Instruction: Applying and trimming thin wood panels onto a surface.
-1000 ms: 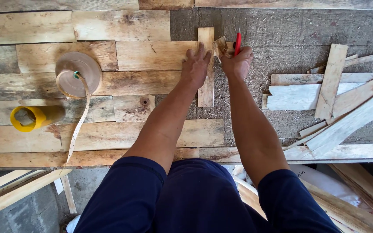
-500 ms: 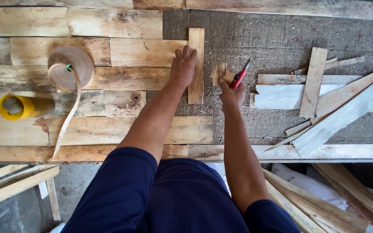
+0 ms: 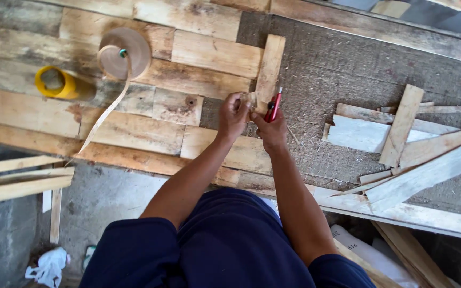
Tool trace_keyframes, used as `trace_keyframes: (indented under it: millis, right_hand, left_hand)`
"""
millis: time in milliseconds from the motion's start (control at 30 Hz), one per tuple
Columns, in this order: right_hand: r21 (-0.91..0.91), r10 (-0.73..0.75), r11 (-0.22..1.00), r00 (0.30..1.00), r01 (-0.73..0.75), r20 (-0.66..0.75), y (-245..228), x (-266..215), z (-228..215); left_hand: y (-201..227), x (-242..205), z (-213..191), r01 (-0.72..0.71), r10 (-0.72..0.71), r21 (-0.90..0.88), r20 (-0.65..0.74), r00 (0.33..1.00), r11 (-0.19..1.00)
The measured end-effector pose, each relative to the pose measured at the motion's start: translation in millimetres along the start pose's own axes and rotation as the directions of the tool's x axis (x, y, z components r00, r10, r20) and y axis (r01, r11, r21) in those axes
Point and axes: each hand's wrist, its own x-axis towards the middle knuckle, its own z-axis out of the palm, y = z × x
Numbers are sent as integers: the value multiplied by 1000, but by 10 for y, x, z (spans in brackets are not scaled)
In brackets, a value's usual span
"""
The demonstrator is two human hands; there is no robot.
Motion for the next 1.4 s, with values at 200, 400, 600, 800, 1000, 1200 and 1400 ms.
trace_keyframes:
  millis: [200,400,600,800,1000,1200,1400]
  right_hand:
    - [-713,-288,689,951,126,-110,76,19,125]
    - [-892,-340,451,922,-15,-187,159,307,36]
    - [-933,-239,343,950,-112,-202,88,372,156]
    - [-920,-274,387,945,-64,-181,312,578,64]
    - [-850,-308,522,911,-79,-274,178,392,-92]
    - [-870,-173,467,949,-156,-263,-254,-297,-664]
    - [-922,-573,387,791,31,-214,118,-740,-1801]
  left_hand:
    - [6,-739,-981,28,-70,-135,-313,947,990]
    - [-171,-2029,-2036,201,-253,-168,-798,547,965]
    - [-1145,-3284,-2690,102,-403,-398,-914,41,912]
    - [-1624,-3634,-2879,81,-526,-543,-834,-168,836]
    - [-1827,-3505,-3200,44,-618,-624,-780,-98,780]
    - [-967,-2933,-2954,477,-650,-651,-734,-198,590]
    - [-1030,-2648,-2791,742,104,217,-975,196,635]
